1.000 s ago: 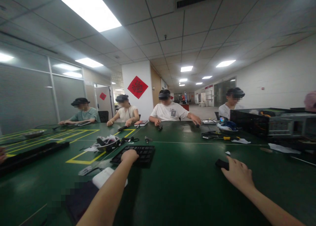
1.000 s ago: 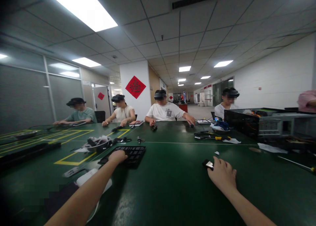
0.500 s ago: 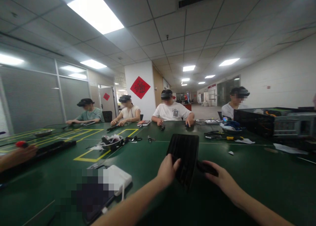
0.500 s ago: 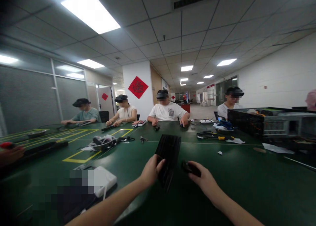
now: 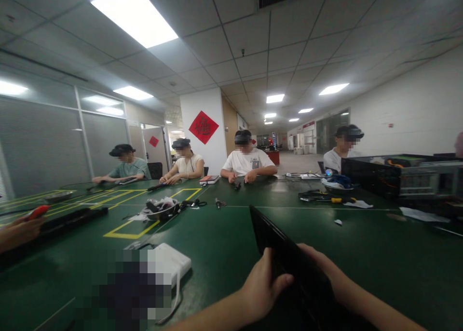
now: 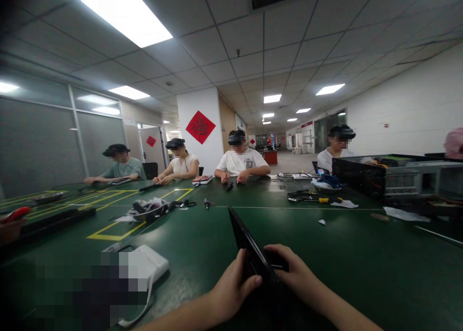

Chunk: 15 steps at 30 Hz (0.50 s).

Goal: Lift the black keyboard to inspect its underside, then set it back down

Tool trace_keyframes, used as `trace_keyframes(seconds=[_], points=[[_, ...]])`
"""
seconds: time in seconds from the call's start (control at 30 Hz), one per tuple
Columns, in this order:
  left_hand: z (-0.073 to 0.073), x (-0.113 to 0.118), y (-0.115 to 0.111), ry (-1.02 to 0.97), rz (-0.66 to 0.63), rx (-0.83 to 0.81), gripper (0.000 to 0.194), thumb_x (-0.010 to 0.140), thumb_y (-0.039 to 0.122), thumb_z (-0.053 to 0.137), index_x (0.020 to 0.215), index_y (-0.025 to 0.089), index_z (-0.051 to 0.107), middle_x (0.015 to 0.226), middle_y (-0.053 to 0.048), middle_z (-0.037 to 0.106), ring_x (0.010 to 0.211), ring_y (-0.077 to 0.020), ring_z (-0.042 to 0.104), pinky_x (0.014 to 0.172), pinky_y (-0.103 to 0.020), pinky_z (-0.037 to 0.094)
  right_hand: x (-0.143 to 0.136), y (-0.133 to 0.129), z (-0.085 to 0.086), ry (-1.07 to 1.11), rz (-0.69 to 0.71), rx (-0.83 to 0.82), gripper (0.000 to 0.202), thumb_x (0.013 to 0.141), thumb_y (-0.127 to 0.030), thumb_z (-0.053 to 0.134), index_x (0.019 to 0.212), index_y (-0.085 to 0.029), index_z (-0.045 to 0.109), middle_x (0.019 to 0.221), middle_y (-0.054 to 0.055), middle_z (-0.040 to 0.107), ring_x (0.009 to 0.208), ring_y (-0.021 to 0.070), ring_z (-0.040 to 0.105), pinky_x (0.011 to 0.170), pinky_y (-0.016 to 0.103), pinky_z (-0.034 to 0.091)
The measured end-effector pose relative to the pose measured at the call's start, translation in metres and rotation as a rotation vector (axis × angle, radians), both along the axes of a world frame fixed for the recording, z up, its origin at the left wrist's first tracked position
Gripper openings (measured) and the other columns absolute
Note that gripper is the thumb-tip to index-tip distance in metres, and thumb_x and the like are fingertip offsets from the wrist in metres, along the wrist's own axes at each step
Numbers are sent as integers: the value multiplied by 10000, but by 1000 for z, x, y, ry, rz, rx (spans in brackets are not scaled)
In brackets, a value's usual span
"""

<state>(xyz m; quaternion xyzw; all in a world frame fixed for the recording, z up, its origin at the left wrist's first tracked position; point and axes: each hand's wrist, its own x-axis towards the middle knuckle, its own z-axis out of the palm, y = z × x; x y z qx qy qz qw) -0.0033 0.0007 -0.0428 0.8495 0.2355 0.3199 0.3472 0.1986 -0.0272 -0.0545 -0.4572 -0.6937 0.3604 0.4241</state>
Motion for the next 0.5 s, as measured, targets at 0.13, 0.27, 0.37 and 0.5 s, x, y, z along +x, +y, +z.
trace_keyframes(seconds=[0.13, 0.27, 0.37, 0.5], points=[[1, -3, 2, -13, -102, 44, 404, 798, 297, 499, 1141, 152, 342, 1100, -102, 524, 960, -202, 510, 835, -300, 400, 4, 2, -3, -33, 38, -29, 498, 704, -303, 572, 1157, -172, 411, 1209, 66, 406, 1145, 175, 371, 1009, 302, 276], [-2, -4, 6, 14, -61, 130, 397, 794, 343, 487, 1115, 146, 361, 1059, -110, 532, 911, -208, 523, 784, -295, 415, 5, 4, -7, -42, 61, 12, 475, 703, -273, 572, 1136, -157, 416, 1179, 81, 418, 1111, 176, 398, 989, 307, 303], [-1, -3, 6, 88, 25, 158, 422, 778, 369, 499, 1116, 147, 377, 1040, -115, 542, 905, -225, 526, 778, -310, 415, 4, 2, -6, -73, 38, 73, 444, 715, -309, 556, 1110, -143, 436, 1153, 101, 426, 1093, 190, 404, 967, 327, 324], [5, -3, 4, 210, 127, 153, 436, 744, 402, 526, 1087, 154, 420, 990, -109, 566, 884, -237, 532, 760, -316, 419, 3, -4, -2, -94, -1, 117, 319, 721, -335, 527, 977, -146, 531, 1026, 101, 520, 1020, 214, 452, 921, 378, 364]])
